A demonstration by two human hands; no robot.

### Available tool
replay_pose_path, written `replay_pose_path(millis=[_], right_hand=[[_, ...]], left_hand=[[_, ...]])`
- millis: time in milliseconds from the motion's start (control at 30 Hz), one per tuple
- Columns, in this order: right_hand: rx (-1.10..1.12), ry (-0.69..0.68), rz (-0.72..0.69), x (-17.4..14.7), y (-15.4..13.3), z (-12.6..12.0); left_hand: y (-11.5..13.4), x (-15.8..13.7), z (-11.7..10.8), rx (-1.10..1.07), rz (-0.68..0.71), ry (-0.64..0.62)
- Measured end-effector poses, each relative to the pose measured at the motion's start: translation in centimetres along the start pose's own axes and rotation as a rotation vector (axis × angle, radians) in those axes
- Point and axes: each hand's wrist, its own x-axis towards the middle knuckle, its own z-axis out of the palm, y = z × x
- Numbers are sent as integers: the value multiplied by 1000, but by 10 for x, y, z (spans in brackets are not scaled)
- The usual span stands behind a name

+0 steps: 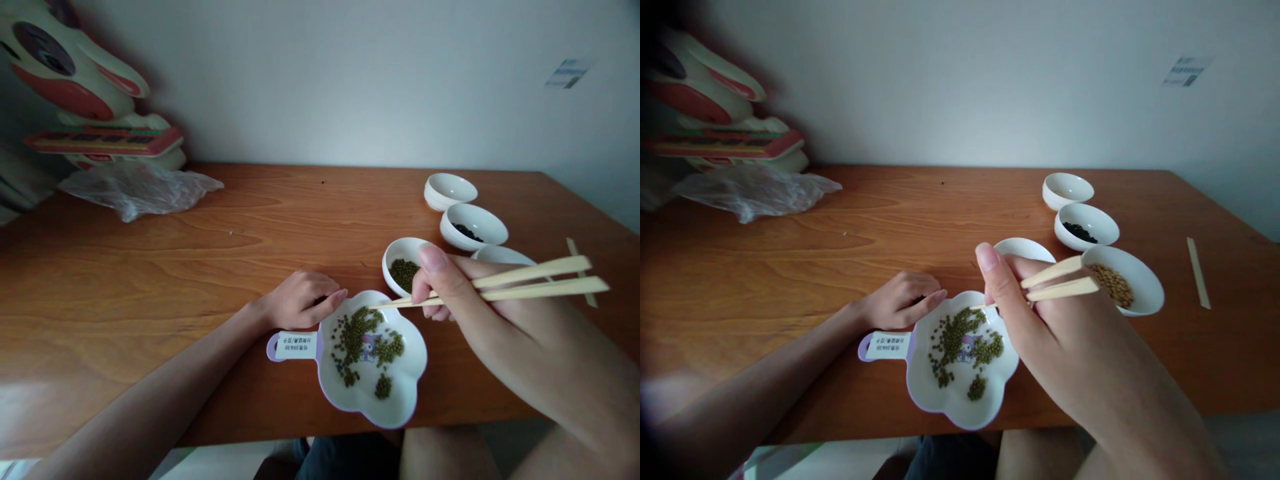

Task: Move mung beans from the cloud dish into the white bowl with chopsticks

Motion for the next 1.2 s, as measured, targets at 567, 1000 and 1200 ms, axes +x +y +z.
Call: replay_pose_path(millis=[567, 1000, 1200], right_hand=[[101, -2, 20, -17, 2, 15], [115, -95, 95, -17, 5, 17], [231, -40, 202, -28, 11, 13]], left_hand=[[-1, 0, 1, 12, -22, -23], [-1, -1, 1, 29, -26, -11], [-1, -1, 2, 22, -13, -3]])
